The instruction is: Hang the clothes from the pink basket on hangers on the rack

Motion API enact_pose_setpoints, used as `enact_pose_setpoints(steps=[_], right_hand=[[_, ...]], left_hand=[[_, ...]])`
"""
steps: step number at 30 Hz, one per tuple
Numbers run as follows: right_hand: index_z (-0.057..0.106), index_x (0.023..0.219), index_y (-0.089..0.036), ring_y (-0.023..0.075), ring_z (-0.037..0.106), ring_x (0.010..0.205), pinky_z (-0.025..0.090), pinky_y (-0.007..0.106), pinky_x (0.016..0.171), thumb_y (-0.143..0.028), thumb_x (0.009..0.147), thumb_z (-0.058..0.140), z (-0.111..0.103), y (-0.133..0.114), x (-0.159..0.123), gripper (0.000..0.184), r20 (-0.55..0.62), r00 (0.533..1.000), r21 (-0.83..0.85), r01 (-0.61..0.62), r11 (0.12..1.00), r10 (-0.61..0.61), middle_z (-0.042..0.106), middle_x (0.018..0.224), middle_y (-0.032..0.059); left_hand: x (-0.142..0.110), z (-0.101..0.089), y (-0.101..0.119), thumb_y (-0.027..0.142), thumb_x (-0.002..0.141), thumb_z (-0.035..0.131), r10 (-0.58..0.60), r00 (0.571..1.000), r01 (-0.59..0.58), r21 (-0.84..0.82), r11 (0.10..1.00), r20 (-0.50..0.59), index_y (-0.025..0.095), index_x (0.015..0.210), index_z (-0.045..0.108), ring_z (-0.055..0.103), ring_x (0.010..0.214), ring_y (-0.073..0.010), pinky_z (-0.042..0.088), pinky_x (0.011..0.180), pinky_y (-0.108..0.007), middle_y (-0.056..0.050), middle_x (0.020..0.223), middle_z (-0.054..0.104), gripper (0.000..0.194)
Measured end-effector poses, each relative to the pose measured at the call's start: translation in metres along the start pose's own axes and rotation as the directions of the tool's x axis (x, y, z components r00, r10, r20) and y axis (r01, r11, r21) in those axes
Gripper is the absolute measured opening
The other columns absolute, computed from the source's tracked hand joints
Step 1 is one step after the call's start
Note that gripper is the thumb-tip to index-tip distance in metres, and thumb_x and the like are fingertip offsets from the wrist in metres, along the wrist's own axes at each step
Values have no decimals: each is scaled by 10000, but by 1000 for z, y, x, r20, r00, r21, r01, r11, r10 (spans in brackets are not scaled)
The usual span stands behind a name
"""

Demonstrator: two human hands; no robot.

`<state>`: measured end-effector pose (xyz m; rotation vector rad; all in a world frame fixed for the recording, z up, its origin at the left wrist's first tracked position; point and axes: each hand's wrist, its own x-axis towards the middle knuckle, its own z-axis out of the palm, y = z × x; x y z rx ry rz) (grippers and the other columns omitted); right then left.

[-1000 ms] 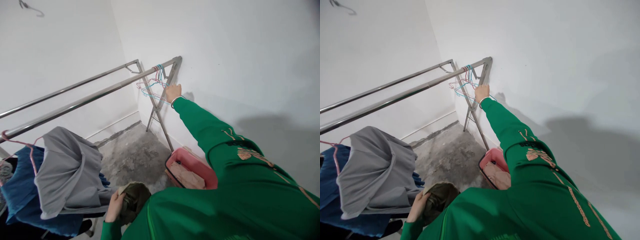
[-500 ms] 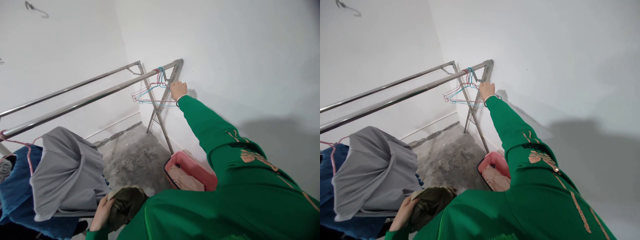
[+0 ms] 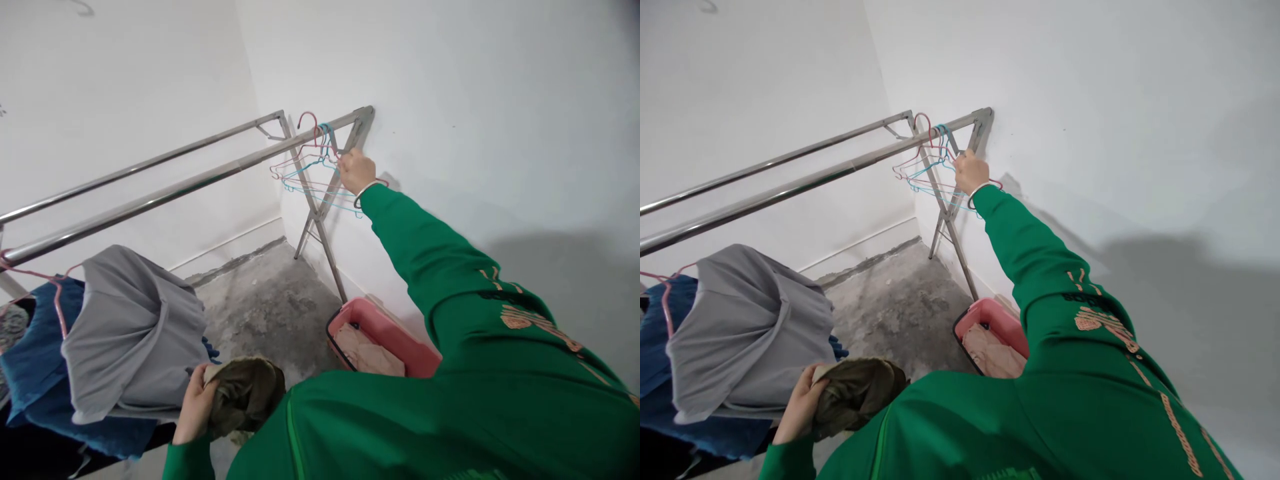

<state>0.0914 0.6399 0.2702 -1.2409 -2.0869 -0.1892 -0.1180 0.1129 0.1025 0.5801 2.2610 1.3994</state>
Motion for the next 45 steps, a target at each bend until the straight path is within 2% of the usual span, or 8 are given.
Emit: enact_pose_setpoints(steps=[6,13,17,22,27,35,42,45], right_hand=[[633,860,-149,240,580,916,451,393,861,-341,931,370,17,1,-84,334,9,995,341,94,935,-103,630,878,125],[565,1106,-245,97,408,436,372,251,417,-549,824,552,22,-45,-261,415,274,952,895,-199,398,-139,497,630,-26],[687,943,-257,149,563,531,481,302,489,-487,855,544,-6,-78,-310,284,417,857,878,-292,380,-303,578,612,1],[720,857,-291,211,687,854,569,409,799,-358,869,540,-32,-90,-325,193,367,846,891,-201,406,-387,725,887,23],[711,851,-278,217,687,832,566,414,780,-343,878,511,-26,-103,-331,213,314,867,892,-130,434,-386,727,862,30],[661,789,-233,201,668,790,542,370,771,-452,907,426,12,-149,-352,342,242,883,921,-79,381,-403,707,823,63],[616,746,-222,185,637,770,515,356,788,-517,917,384,13,-145,-323,412,173,892,933,-14,358,-417,676,776,59],[605,757,-220,176,623,780,505,352,804,-499,937,346,10,-149,-303,422,102,841,944,86,319,-531,661,789,60]], left_hand=[[9,14,38,331,577,613,79,997,-79,247,966,9,197,745,617,630,722,-201,502,692,-262,5,624,643,214],[48,24,50,356,635,660,-200,979,199,-20,980,-42,148,662,604,651,720,-223,533,737,-340,-18,560,618,217],[61,30,53,235,698,622,-226,974,225,-224,948,20,132,691,597,643,637,-189,540,748,-375,-36,595,629,107],[65,35,58,140,701,588,-123,992,119,-132,984,-26,118,705,597,616,631,-161,526,748,-340,-9,597,606,25],[57,47,53,176,726,559,127,992,-127,183,975,9,96,799,631,597,694,-156,480,699,-265,-19,689,636,131],[5,93,66,97,777,475,220,906,-417,680,602,361,104,911,620,601,847,-236,450,758,-328,-122,870,642,198],[-5,71,80,148,840,442,495,786,-550,786,284,371,176,1014,623,483,1125,-310,380,908,-455,-157,1115,560,252],[-3,63,85,156,840,425,394,815,-541,801,257,424,158,942,611,562,1005,-287,416,857,-417,-156,1017,598,211]])
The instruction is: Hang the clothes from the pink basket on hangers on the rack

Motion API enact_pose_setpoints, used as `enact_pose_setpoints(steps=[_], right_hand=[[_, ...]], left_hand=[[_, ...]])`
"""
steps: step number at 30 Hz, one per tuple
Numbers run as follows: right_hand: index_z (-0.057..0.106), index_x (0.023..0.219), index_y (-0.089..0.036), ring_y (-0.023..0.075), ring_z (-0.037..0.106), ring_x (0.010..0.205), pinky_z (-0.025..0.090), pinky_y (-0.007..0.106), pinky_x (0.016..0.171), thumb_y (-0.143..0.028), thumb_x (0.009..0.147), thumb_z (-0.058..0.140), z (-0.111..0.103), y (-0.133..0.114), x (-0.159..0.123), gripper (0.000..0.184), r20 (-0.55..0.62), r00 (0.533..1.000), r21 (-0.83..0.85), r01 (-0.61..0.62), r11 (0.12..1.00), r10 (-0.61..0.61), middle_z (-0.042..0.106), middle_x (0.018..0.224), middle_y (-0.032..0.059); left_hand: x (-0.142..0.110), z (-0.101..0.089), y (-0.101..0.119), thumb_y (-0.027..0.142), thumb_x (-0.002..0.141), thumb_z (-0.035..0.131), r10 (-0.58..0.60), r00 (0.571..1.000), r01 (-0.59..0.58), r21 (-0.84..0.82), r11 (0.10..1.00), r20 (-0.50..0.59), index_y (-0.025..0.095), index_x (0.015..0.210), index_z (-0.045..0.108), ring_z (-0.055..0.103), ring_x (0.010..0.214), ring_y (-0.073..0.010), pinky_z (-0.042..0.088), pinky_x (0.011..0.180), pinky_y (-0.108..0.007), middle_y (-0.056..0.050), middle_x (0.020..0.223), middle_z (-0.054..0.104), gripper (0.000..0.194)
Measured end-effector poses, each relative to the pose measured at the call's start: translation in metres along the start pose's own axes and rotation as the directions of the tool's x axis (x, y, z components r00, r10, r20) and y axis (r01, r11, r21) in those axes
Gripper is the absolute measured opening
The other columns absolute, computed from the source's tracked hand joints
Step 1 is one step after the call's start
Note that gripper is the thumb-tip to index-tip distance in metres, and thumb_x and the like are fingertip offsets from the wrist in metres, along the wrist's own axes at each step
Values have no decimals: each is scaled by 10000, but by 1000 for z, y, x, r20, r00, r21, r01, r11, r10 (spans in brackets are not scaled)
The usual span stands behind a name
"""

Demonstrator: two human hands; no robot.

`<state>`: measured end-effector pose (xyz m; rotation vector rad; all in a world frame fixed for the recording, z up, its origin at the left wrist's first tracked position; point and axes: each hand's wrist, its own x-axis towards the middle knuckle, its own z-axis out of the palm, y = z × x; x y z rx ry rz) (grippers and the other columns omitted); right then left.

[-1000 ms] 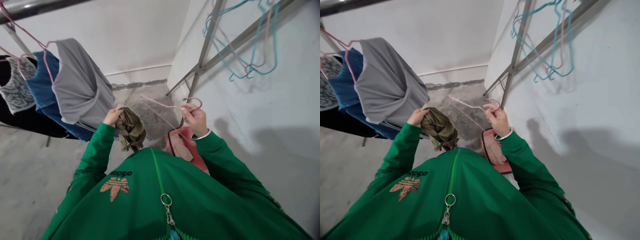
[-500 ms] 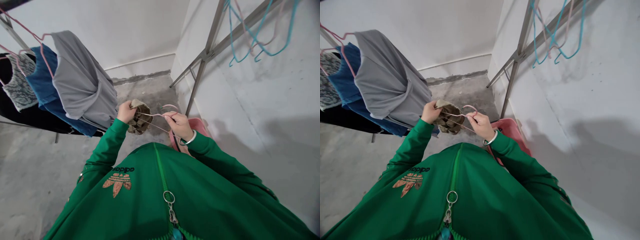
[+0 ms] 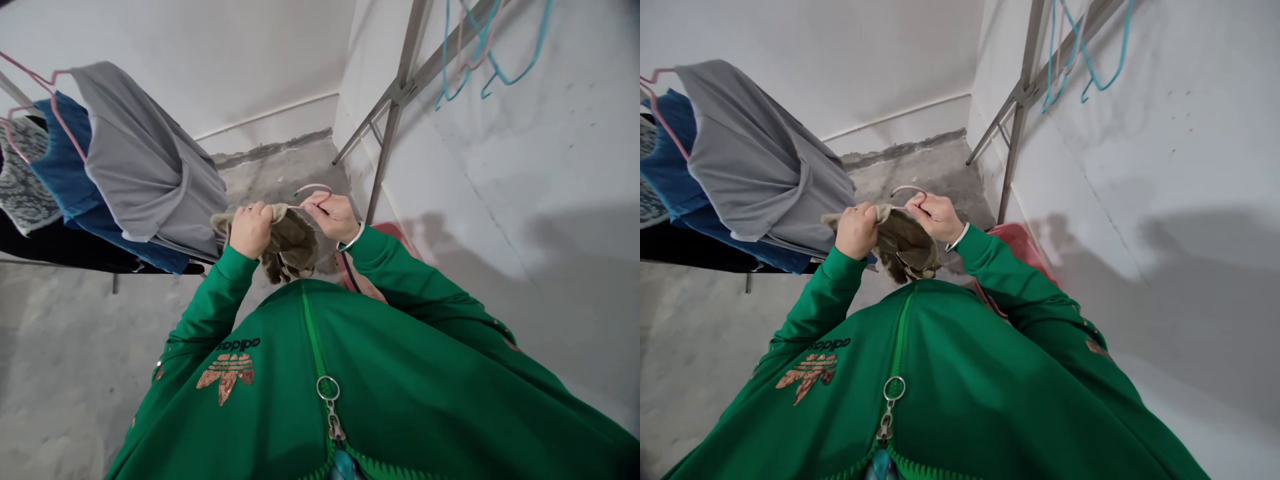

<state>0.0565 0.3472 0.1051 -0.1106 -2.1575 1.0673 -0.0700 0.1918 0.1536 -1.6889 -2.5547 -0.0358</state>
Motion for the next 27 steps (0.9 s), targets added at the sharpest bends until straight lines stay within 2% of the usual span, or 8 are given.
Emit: enact_pose_setpoints(steps=[2,5,8,12,15,17,21,27], right_hand=[[609,817,-218,193,612,850,494,375,834,-502,933,356,-3,-2,7,397,-39,999,-69,22,997,-25,650,860,75],[605,935,-227,243,572,975,454,440,900,-487,901,433,-5,-2,-1,314,-225,973,-224,-3,975,-49,618,945,97],[590,831,-245,252,572,889,441,457,877,-439,880,487,5,6,-30,225,-161,986,-283,-11,959,-36,609,835,85],[593,932,-206,277,559,950,452,462,887,-490,826,556,40,38,-61,305,-40,976,-271,-216,938,213,628,960,129],[553,1112,-158,289,536,1072,453,455,938,-466,724,658,66,67,-58,507,-63,907,-138,-422,896,417,597,1141,162],[580,1034,-164,259,582,990,474,429,909,-375,713,643,73,82,-50,389,-9,857,-18,-516,857,516,643,1044,122],[576,799,-187,201,615,810,511,377,809,-298,701,569,52,106,-44,148,-57,776,199,-608,768,629,657,814,46],[440,1221,-223,183,635,901,552,362,778,-301,650,640,5,104,-63,611,-148,818,398,-465,791,556,594,1186,103]], left_hand=[[0,-1,-5,157,825,426,-46,998,47,-8,999,53,142,938,599,602,905,-266,446,793,-368,-151,958,623,207],[-2,-1,-17,180,812,432,-163,986,160,-73,984,-43,132,1016,586,620,926,-256,465,800,-332,-133,963,650,261],[-6,-4,-29,238,841,416,-246,957,211,-217,953,-151,118,1108,573,621,996,-265,461,875,-360,-124,975,661,332],[-13,-12,-29,306,868,398,-254,950,174,-371,912,-179,112,1141,581,610,1062,-276,449,930,-400,-132,1050,659,382],[-18,-18,-20,337,877,398,-201,962,102,-441,892,-184,115,1156,585,611,1061,-253,454,935,-370,-123,1090,660,402],[-21,-22,-18,348,883,397,-172,966,65,-463,884,-193,126,1148,597,623,1027,-233,463,917,-338,-109,1073,670,400],[-27,-19,-31,377,868,421,-247,954,159,-416,895,-168,135,1071,636,646,918,-237,483,852,-328,-96,936,693,382],[-41,7,-56,333,861,439,-284,954,198,-503,841,-99,154,1193,602,643,1022,-223,482,906,-293,-86,1067,699,411]])
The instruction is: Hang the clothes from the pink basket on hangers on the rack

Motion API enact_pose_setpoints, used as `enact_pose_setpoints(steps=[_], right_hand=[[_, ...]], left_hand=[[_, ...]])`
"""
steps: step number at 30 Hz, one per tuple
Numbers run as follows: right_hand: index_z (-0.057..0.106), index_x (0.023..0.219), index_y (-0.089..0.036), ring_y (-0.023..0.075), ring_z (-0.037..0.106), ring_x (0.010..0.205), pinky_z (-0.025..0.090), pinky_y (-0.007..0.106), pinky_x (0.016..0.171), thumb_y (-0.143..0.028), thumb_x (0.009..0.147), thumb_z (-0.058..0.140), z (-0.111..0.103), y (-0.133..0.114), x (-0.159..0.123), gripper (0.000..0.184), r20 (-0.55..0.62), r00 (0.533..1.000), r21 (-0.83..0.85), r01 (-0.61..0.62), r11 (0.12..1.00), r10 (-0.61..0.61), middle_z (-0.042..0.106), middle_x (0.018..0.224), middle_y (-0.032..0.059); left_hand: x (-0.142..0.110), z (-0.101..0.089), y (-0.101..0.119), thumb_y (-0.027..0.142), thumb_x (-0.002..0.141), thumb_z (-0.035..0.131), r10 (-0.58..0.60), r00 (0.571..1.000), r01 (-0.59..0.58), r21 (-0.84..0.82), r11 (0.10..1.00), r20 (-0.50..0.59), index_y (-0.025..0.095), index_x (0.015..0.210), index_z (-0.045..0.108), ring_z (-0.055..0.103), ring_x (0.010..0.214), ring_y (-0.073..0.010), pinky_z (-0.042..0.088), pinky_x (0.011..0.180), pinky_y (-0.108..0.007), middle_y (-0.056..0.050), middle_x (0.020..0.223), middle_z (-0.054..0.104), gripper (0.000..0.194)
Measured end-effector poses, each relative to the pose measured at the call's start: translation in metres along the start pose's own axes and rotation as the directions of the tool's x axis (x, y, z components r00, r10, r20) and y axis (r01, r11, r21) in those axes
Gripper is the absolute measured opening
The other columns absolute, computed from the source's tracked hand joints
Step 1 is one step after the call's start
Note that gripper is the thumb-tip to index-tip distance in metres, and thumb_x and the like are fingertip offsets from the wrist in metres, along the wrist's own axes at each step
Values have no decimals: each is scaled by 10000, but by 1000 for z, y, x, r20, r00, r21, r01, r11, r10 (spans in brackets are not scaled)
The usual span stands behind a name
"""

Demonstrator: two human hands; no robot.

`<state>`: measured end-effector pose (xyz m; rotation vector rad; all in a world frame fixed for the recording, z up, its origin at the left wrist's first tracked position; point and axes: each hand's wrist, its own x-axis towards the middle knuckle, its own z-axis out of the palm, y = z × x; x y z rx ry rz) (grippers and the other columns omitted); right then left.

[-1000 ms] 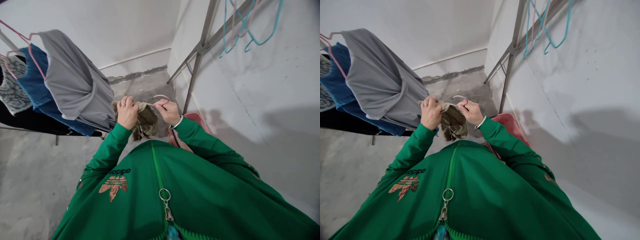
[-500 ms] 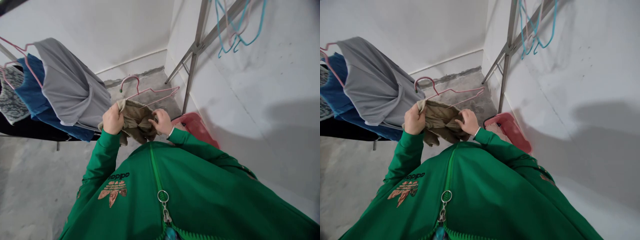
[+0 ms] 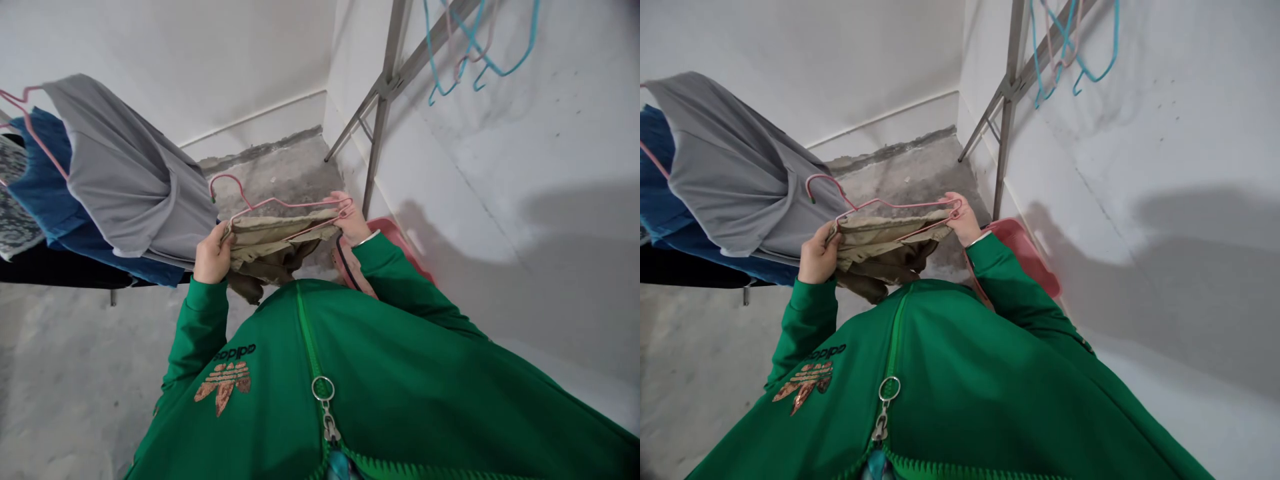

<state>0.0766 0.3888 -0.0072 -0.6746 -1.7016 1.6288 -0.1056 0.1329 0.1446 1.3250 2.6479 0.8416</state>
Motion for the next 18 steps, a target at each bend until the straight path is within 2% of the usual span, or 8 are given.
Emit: enact_pose_setpoints(steps=[2,4,7,10,12,15,18], right_hand=[[291,1370,-269,188,616,980,560,364,789,-276,689,611,-2,-12,-10,753,-94,992,-84,78,993,-86,439,1392,128],[217,1423,-300,206,573,1083,558,370,827,-232,724,577,1,-24,-19,789,-145,966,-196,185,963,-215,322,1478,117],[278,1404,-300,228,535,1153,556,369,826,-141,728,535,4,-36,-27,740,-27,940,-302,317,899,-340,361,1460,99],[287,1380,-273,232,561,1123,559,345,743,-73,696,508,2,-34,-28,746,171,933,-299,355,886,-317,472,1371,115],[247,1392,-263,220,590,1065,556,347,736,-54,673,497,-2,-27,-27,790,257,923,-268,354,896,-287,507,1318,121],[217,1422,-271,198,601,990,561,364,758,-62,644,519,-9,-13,-23,860,290,934,-256,284,924,-207,506,1288,111],[349,1376,-245,176,601,907,566,368,767,-65,626,535,-13,-2,-17,793,249,967,-303,133,944,-57,512,1268,103]], left_hand=[[-3,5,-8,309,873,434,12,1000,-12,-35,999,-7,160,1221,591,630,1080,-214,474,940,-284,-85,1132,686,410],[-3,8,-14,307,879,445,27,999,-27,-24,999,-24,167,1239,581,627,1094,-219,476,956,-303,-88,1158,678,410],[-2,8,-18,329,883,462,54,997,-53,19,998,-62,175,1272,554,640,1065,-232,496,941,-341,-94,1153,679,428],[-2,6,-14,325,895,453,115,985,-116,1,993,-126,171,1290,537,637,1072,-219,505,927,-325,-96,1186,664,432],[-3,5,-10,311,905,440,161,976,-168,-32,985,-150,180,1230,583,640,1058,-196,503,925,-300,-73,1161,676,378],[-4,5,-8,293,905,446,187,972,-201,-86,976,-144,190,1094,661,665,962,-169,515,884,-274,-35,1039,713,304],[-5,6,-11,282,892,476,187,972,-204,-125,971,-142,194,1059,685,674,896,-166,523,849,-274,-26,985,719,281]])
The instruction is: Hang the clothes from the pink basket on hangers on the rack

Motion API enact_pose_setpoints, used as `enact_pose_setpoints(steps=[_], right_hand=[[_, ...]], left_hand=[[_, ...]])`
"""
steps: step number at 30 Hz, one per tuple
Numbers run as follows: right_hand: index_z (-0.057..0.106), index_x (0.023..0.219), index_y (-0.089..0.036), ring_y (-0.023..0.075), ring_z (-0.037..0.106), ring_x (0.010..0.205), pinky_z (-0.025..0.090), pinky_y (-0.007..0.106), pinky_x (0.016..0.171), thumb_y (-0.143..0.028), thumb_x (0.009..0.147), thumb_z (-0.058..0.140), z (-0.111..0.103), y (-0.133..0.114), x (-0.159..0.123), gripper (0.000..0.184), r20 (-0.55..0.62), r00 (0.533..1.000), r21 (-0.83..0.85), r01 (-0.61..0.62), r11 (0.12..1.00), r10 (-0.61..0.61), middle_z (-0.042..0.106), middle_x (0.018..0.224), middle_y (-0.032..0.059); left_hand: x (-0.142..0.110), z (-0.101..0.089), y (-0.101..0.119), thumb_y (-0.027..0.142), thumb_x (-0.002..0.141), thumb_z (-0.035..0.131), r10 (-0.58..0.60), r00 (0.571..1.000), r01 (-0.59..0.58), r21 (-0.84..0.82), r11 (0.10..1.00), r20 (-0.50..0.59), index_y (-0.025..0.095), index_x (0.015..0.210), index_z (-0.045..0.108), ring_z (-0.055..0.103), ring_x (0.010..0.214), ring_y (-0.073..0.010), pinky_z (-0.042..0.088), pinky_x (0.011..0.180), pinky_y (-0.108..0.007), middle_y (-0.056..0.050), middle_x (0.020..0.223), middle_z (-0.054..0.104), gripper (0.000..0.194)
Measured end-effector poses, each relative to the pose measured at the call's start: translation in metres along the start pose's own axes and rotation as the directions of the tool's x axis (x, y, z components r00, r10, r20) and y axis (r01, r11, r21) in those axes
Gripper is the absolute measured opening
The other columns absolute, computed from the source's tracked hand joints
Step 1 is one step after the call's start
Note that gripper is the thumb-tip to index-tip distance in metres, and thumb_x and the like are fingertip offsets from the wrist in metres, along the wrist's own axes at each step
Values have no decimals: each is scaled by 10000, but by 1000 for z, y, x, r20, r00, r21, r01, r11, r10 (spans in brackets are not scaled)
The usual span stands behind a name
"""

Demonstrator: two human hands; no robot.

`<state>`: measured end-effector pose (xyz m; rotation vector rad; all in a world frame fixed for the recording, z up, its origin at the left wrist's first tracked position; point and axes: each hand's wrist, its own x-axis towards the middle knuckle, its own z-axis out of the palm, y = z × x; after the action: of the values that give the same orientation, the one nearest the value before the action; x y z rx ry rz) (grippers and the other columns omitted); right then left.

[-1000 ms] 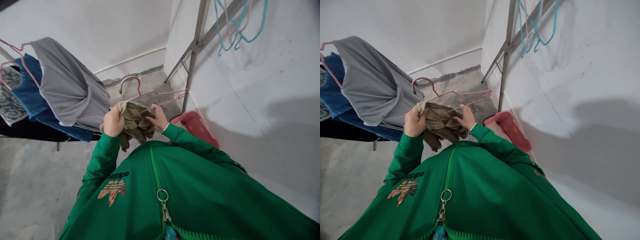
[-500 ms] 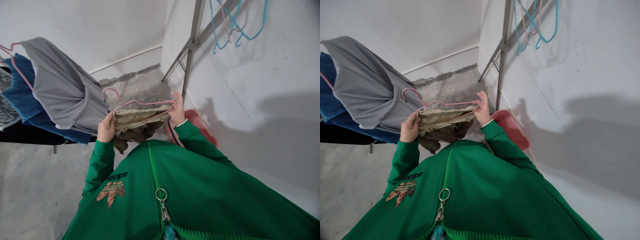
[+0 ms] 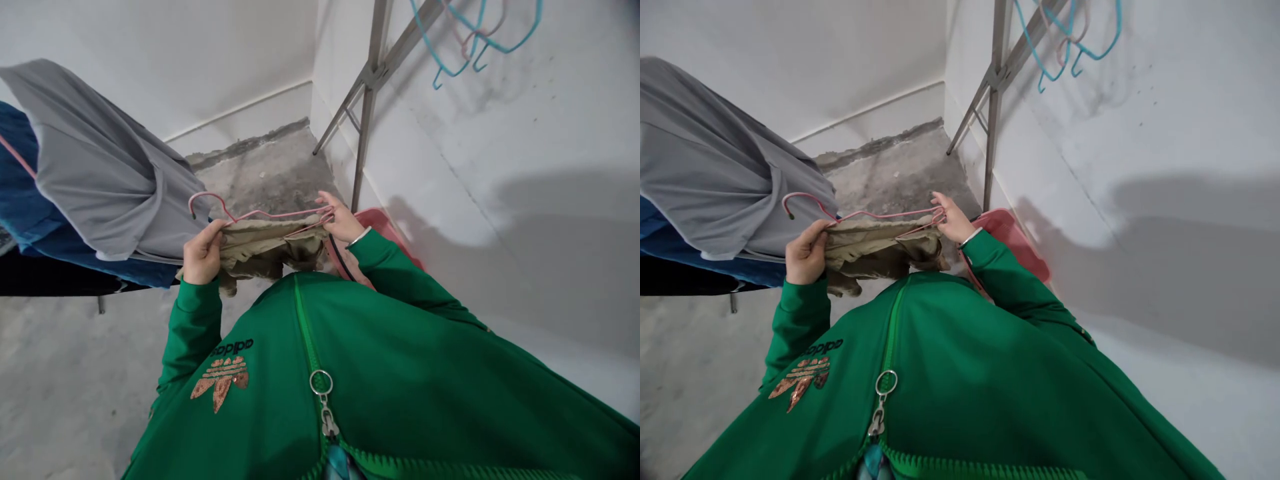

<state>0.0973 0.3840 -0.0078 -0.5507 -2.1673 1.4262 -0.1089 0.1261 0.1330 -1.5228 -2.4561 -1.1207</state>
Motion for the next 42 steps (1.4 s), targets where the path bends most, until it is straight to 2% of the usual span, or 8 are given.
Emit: enact_pose_setpoints(steps=[4,12,18,24,31,35,39,42], right_hand=[[501,1247,-193,151,608,825,550,362,805,-43,656,517,1,-1,4,610,-38,996,-56,-88,995,86,569,1181,87],[388,1351,-176,239,581,1049,503,414,901,-50,713,448,1,-35,-3,654,-164,982,-374,27,927,-95,573,1220,113],[494,1188,-179,210,573,1054,457,382,959,-69,661,483,-1,-22,-5,539,51,995,-90,85,992,-81,600,1162,90],[553,1016,-166,163,595,941,483,316,878,-123,594,584,1,-15,-5,425,179,971,359,-217,908,162,643,1000,39],[589,829,-160,139,570,697,460,254,642,-72,513,560,-17,-21,9,330,128,902,338,-430,837,412,640,771,9],[593,878,-144,119,516,654,432,258,627,-98,542,565,-28,-34,6,340,4,956,146,-292,945,295,619,829,23],[612,987,-155,98,495,651,440,260,638,-261,704,624,-46,-53,-9,303,194,979,24,61,998,-65,602,974,57],[608,1076,-184,105,513,684,470,287,692,-386,835,554,-57,-58,-14,319,157,974,-91,180,979,-164,572,1117,86]], left_hand=[[-2,0,-5,284,884,483,-1,1000,1,-7,1000,-25,200,1045,693,670,826,-157,528,811,-277,-20,937,720,278],[6,4,-1,314,912,466,34,995,-36,-12,999,-97,181,936,673,626,832,-151,494,835,-299,-32,868,664,248],[-1,21,-1,396,893,513,-140,964,97,-193,976,-227,163,752,652,569,702,-124,469,719,-265,4,699,587,306],[-4,26,-18,420,813,598,-365,908,245,-448,860,-204,161,675,614,470,554,-93,406,557,-230,28,588,516,294],[-10,12,-25,376,779,630,-178,984,173,-199,965,-8,173,724,686,562,649,-130,458,646,-251,0,663,614,218],[-8,12,-19,329,820,584,13,1000,-13,14,1000,-3,184,767,703,572,647,-137,456,651,-267,-21,692,624,195],[-6,11,-11,348,849,549,30,987,-8,134,991,-157,190,777,690,551,613,-133,450,627,-271,-21,671,615,224],[-5,8,-4,372,859,532,26,984,-8,100,995,-174,188,764,671,580,650,-132,466,642,-260,-16,682,628,249]])
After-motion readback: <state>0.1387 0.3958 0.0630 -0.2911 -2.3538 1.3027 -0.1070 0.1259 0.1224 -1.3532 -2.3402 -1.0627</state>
